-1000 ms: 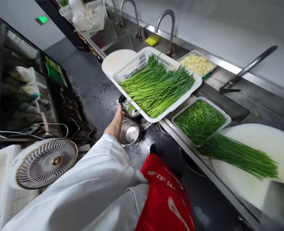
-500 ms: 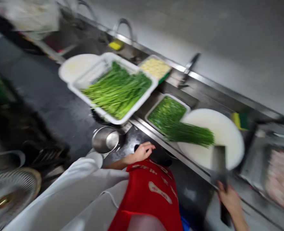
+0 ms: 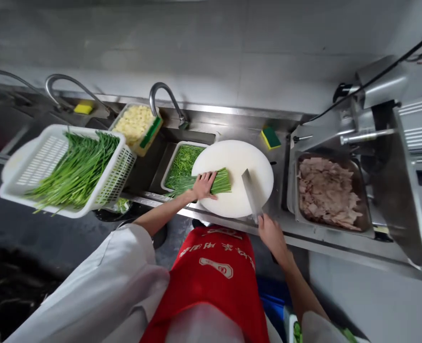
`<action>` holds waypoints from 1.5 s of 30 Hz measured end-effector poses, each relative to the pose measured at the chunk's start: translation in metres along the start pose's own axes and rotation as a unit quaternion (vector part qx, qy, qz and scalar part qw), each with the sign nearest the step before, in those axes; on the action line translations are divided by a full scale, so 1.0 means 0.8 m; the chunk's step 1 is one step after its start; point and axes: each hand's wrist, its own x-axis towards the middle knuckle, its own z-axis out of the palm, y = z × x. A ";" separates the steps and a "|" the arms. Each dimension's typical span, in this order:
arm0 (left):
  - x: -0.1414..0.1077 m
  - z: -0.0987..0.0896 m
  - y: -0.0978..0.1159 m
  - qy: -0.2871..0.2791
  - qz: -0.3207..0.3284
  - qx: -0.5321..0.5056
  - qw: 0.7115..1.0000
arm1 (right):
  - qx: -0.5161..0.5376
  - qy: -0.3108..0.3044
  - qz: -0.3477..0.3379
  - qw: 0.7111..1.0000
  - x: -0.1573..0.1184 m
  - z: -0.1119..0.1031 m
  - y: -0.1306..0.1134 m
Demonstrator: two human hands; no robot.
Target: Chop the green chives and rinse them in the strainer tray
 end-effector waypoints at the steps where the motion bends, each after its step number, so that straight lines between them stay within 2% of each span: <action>1: -0.008 0.008 0.005 0.026 -0.004 0.027 0.999 | 0.001 -0.012 0.007 1.000 0.008 -0.006 -0.001; 3: -0.016 0.018 0.017 0.057 -0.020 0.060 0.996 | 0.003 -0.031 0.020 0.999 0.027 -0.017 -0.005; 5: -0.007 0.021 0.033 0.073 -0.035 0.076 0.994 | -0.001 -0.039 0.029 0.999 0.045 -0.027 -0.009; 10: 0.055 0.018 0.073 0.095 -0.032 0.062 0.993 | -0.037 -0.057 0.010 0.998 0.085 -0.039 -0.029; 13: 0.073 0.011 0.078 0.095 -0.041 0.036 0.994 | -0.051 -0.087 -0.009 0.995 0.101 -0.045 -0.044; 18: 0.066 0.005 0.069 0.086 -0.056 0.032 0.994 | -0.043 -0.106 0.014 0.993 0.120 -0.058 -0.060; 21: 0.064 0.004 0.070 0.083 -0.044 0.026 0.995 | -0.044 -0.092 0.025 0.994 0.120 -0.071 -0.065; 25: 0.065 0.005 0.072 0.078 -0.037 0.019 0.996 | -0.065 -0.064 0.034 0.995 0.097 -0.093 -0.069; 28: 0.065 0.006 0.071 0.080 -0.032 0.016 0.996 | -0.067 -0.089 0.014 0.994 0.081 -0.102 -0.079; 31: 0.065 0.006 0.070 0.078 -0.034 0.010 0.996 | -0.059 -0.127 0.002 0.990 0.076 -0.099 -0.089; 37: 0.067 0.007 0.069 0.062 -0.025 0.008 0.998 | -0.078 -0.167 0.004 0.983 0.084 -0.094 -0.096; 41: 0.068 0.008 0.068 0.057 -0.021 0.011 0.998 | -0.077 -0.166 -0.018 0.983 0.117 -0.088 -0.110; 45: 0.069 0.008 0.069 0.052 -0.020 0.000 0.998 | -0.064 -0.118 -0.022 0.991 0.162 -0.061 -0.132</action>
